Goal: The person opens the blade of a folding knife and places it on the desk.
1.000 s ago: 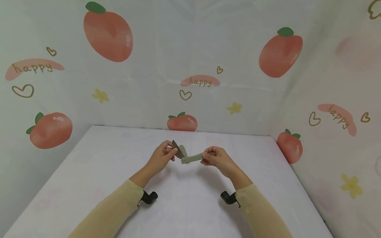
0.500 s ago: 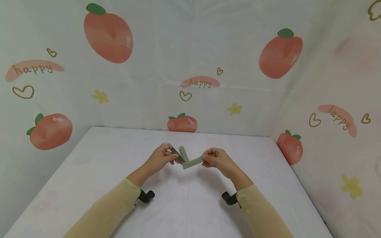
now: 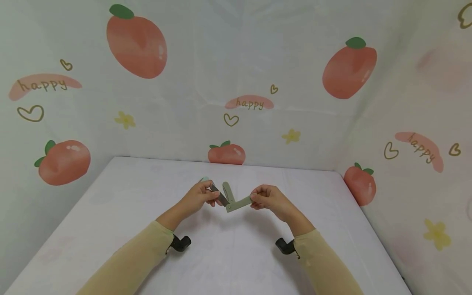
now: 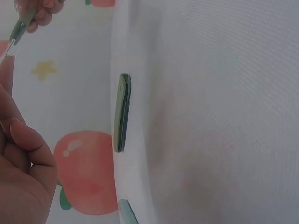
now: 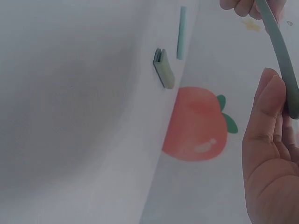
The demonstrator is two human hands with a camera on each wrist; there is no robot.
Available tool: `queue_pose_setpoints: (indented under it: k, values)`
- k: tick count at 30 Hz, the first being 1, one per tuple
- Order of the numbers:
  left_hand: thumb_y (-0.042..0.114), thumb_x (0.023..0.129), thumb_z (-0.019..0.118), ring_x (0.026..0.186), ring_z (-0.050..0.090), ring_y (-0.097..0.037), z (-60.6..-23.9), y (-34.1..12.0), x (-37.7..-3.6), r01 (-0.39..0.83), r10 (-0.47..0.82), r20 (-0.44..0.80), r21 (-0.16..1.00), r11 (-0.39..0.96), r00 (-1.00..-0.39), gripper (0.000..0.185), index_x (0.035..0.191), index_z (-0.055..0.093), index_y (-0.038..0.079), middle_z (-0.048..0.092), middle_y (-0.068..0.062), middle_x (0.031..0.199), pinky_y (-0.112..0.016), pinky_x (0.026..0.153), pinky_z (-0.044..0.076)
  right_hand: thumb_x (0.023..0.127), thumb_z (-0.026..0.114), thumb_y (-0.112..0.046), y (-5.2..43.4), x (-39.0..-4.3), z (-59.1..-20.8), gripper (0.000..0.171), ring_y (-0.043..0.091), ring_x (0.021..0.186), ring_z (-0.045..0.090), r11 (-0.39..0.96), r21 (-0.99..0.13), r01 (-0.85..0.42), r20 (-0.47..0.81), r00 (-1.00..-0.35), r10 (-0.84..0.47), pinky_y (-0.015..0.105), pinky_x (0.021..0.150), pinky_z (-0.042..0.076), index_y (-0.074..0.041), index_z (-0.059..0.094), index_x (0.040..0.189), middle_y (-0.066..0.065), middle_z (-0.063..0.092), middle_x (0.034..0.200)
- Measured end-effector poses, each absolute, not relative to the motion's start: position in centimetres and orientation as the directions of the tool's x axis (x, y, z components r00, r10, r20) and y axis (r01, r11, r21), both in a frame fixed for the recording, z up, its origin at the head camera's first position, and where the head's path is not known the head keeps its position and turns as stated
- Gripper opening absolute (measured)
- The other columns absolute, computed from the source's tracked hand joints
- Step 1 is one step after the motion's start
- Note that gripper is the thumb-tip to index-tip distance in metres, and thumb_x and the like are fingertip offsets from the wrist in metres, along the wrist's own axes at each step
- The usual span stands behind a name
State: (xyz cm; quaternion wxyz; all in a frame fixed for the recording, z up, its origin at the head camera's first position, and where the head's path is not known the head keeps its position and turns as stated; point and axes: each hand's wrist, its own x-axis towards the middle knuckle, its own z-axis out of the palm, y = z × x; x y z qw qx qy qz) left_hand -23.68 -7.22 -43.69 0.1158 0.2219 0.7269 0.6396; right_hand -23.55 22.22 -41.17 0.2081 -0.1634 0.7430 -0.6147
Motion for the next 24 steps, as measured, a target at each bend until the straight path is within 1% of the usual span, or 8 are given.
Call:
queue_pose_setpoints:
  k: [3, 5, 10, 13, 17, 21, 24]
  values:
    - [0.009, 0.101, 0.059, 0.067, 0.060, -0.013, -43.5, -7.1, -23.6, 0.166, 0.466, 0.109, 0.983, 0.083, -0.878, 0.018, 0.087, 0.050, 0.001, 0.074, -0.021, 0.085, -0.041, 0.075, 0.050, 0.100, 0.062, -0.011, 22.3, -23.5, -41.2, 0.023, 0.018, 0.087, 0.069, 0.181, -0.983, 0.008, -0.100, -0.858, -0.504, 0.032, 0.083, 0.056, 0.009, 0.057, 0.110, 0.012, 0.069, 0.094]
    - [0.008, 0.101, 0.059, 0.067, 0.059, -0.014, -43.4, -7.0, -23.6, 0.169, 0.457, 0.111, 0.982, 0.087, -0.882, 0.017, 0.089, 0.052, 0.000, 0.073, -0.022, 0.085, -0.038, 0.075, 0.049, 0.100, 0.063, -0.011, 22.3, -23.5, -41.2, 0.023, 0.018, 0.086, 0.069, 0.177, -0.984, 0.008, -0.097, -0.862, -0.498, 0.032, 0.083, 0.056, 0.009, 0.057, 0.110, 0.011, 0.069, 0.094]
    - [0.009, 0.101, 0.060, 0.068, 0.059, -0.013, -43.7, -6.8, -23.6, 0.175, 0.408, 0.122, 0.980, 0.097, -0.905, 0.015, 0.089, 0.053, 0.002, 0.075, -0.014, 0.084, -0.040, 0.075, 0.047, 0.100, 0.063, -0.011, 22.2, -23.2, -41.0, 0.020, 0.017, 0.086, 0.069, 0.159, -0.987, 0.030, -0.099, -0.891, -0.443, 0.031, 0.083, 0.056, 0.007, 0.058, 0.107, 0.006, 0.069, 0.093]
    - [0.010, 0.100, 0.061, 0.068, 0.059, -0.012, -43.8, -6.6, -23.6, 0.184, 0.354, 0.143, 0.979, 0.085, -0.924, 0.016, 0.089, 0.054, 0.002, 0.075, -0.011, 0.082, -0.035, 0.072, 0.044, 0.100, 0.061, -0.008, 22.1, -23.0, -40.8, 0.016, 0.016, 0.085, 0.070, 0.126, -0.991, 0.050, -0.097, -0.912, -0.399, 0.030, 0.083, 0.056, 0.007, 0.058, 0.105, 0.005, 0.068, 0.093]
    - [0.010, 0.099, 0.062, 0.065, 0.059, -0.011, -43.9, -6.2, -23.6, 0.183, 0.268, 0.162, 0.981, 0.057, -0.950, 0.016, 0.089, 0.054, 0.001, 0.075, -0.013, 0.082, -0.027, 0.069, 0.040, 0.101, 0.059, -0.005, 21.8, -22.8, -40.7, 0.013, 0.015, 0.085, 0.070, 0.069, -0.996, 0.061, -0.081, -0.932, -0.353, 0.029, 0.084, 0.056, 0.007, 0.056, 0.104, 0.006, 0.068, 0.091]
    - [0.010, 0.099, 0.063, 0.063, 0.060, -0.012, -43.8, -5.7, -23.6, 0.137, 0.182, 0.132, 0.990, 0.016, -0.974, 0.014, 0.090, 0.055, 0.003, 0.075, -0.016, 0.084, -0.026, 0.069, 0.043, 0.101, 0.057, -0.004, 21.4, -22.8, -40.7, 0.009, 0.013, 0.083, 0.070, -0.001, -0.997, 0.072, -0.069, -0.948, -0.311, 0.026, 0.082, 0.056, 0.005, 0.055, 0.103, 0.006, 0.068, 0.089]
    - [0.010, 0.099, 0.063, 0.062, 0.060, -0.011, -43.7, -5.4, -23.5, 0.109, 0.132, 0.110, 0.994, -0.020, -0.985, 0.014, 0.091, 0.055, 0.002, 0.075, -0.020, 0.087, -0.025, 0.069, 0.043, 0.102, 0.056, -0.002, 21.1, -22.8, -40.8, 0.007, 0.012, 0.081, 0.070, -0.054, -0.996, 0.077, -0.059, -0.959, -0.278, 0.025, 0.080, 0.056, 0.004, 0.055, 0.102, 0.006, 0.067, 0.089]
